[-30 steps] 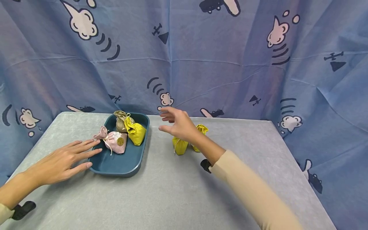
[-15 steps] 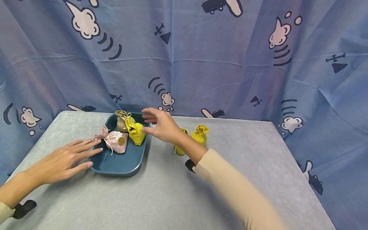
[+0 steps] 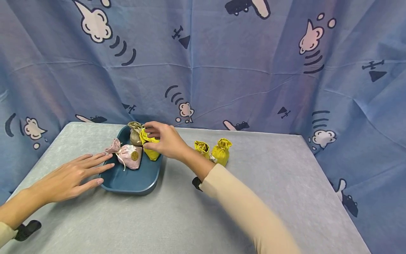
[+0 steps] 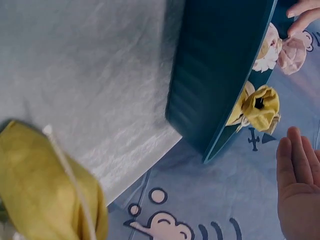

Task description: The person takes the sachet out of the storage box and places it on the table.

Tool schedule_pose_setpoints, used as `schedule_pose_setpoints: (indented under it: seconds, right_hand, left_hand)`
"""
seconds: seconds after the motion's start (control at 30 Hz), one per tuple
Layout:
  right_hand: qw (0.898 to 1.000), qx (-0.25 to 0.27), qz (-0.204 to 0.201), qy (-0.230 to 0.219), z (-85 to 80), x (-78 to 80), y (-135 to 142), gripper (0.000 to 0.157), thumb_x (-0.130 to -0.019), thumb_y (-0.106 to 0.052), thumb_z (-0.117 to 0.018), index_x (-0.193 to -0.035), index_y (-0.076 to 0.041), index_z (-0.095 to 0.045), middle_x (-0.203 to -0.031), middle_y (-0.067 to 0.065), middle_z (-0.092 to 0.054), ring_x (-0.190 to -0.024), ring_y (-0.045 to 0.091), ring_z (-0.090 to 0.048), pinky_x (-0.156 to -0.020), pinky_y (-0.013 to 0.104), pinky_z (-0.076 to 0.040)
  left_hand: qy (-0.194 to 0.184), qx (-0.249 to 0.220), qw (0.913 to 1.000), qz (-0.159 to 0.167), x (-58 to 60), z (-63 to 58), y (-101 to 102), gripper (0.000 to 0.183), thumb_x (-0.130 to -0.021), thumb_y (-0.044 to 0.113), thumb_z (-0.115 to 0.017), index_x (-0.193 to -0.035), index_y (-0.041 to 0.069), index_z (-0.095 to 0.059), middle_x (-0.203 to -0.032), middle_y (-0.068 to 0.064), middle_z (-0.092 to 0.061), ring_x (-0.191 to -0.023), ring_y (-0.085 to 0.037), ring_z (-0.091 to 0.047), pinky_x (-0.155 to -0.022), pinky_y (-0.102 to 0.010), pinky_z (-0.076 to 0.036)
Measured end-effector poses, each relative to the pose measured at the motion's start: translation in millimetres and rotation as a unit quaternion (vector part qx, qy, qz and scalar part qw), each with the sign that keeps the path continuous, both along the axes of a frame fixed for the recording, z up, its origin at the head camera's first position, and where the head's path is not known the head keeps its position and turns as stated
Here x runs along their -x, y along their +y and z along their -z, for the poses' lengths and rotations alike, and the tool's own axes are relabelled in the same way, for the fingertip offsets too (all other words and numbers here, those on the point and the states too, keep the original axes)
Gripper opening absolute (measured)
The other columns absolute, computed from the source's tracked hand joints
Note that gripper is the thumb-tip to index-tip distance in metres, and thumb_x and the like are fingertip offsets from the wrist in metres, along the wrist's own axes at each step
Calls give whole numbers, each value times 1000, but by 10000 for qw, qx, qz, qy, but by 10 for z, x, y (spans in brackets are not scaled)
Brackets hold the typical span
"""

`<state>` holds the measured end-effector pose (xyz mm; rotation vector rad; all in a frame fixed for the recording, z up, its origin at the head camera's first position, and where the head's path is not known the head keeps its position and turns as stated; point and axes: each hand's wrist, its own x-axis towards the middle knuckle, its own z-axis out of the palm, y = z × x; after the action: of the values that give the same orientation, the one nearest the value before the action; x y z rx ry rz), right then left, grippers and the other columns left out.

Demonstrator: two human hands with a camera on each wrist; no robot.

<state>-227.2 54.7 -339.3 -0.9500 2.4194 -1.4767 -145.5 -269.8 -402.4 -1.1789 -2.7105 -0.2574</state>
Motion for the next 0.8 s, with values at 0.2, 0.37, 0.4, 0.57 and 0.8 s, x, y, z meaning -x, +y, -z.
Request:
schedule_pose_setpoints:
  seconds: [0.2, 0.37, 0.4, 0.57, 0.8]
  right_hand:
    - [9999, -116, 61, -100, 42, 15, -107, 56, -84, -2, -79, -134, 4, -56, -129, 18, -64, -117, 28, -64, -98, 29, -52]
    - [9996, -238, 119, -129, 67, 35, -127, 57, -84, -4, -80, -135, 3, -55, -131, 17, -63, -119, 26, -63, -98, 25, -51]
    - [9995, -245, 123, -126, 71, 40, -134, 57, -84, -4, -79, -135, 3, -55, -131, 17, -63, -119, 26, -63, -98, 25, -51]
    - [9997, -168, 58, -178, 95, 68, -182, 56, -84, -2, -79, -135, 5, -55, -130, 18, -63, -118, 27, -64, -98, 28, -52]
    - [9997, -101, -58, -211, 120, 73, -242, 56, -84, -1, -79, -134, 6, -55, -129, 22, -63, -116, 30, -64, -97, 32, -53]
  left_hand:
    - [38, -39, 10000, 41, 7, 12, -2, 51, -96, 36, -65, -144, 17, -56, -155, -7, -43, -141, -26, -41, -121, -28, -12]
    - [48, -42, 10000, 58, 15, 17, -5, 51, -97, 37, -64, -144, 18, -56, -155, -8, -43, -141, -25, -40, -119, -36, -23]
    - [43, -36, 10000, 44, 13, 16, -6, 51, -97, 37, -64, -144, 18, -56, -155, -8, -43, -141, -25, -40, -117, -39, -26]
    - [25, -55, 10000, 37, 9, 12, -13, 51, -97, 36, -64, -144, 18, -56, -155, -8, -43, -142, -25, -40, -118, -38, -24]
    - [34, -62, 10000, 37, 10, 18, -19, 51, -97, 36, -64, -144, 17, -56, -154, -9, -44, -142, -25, -40, -119, -38, -23]
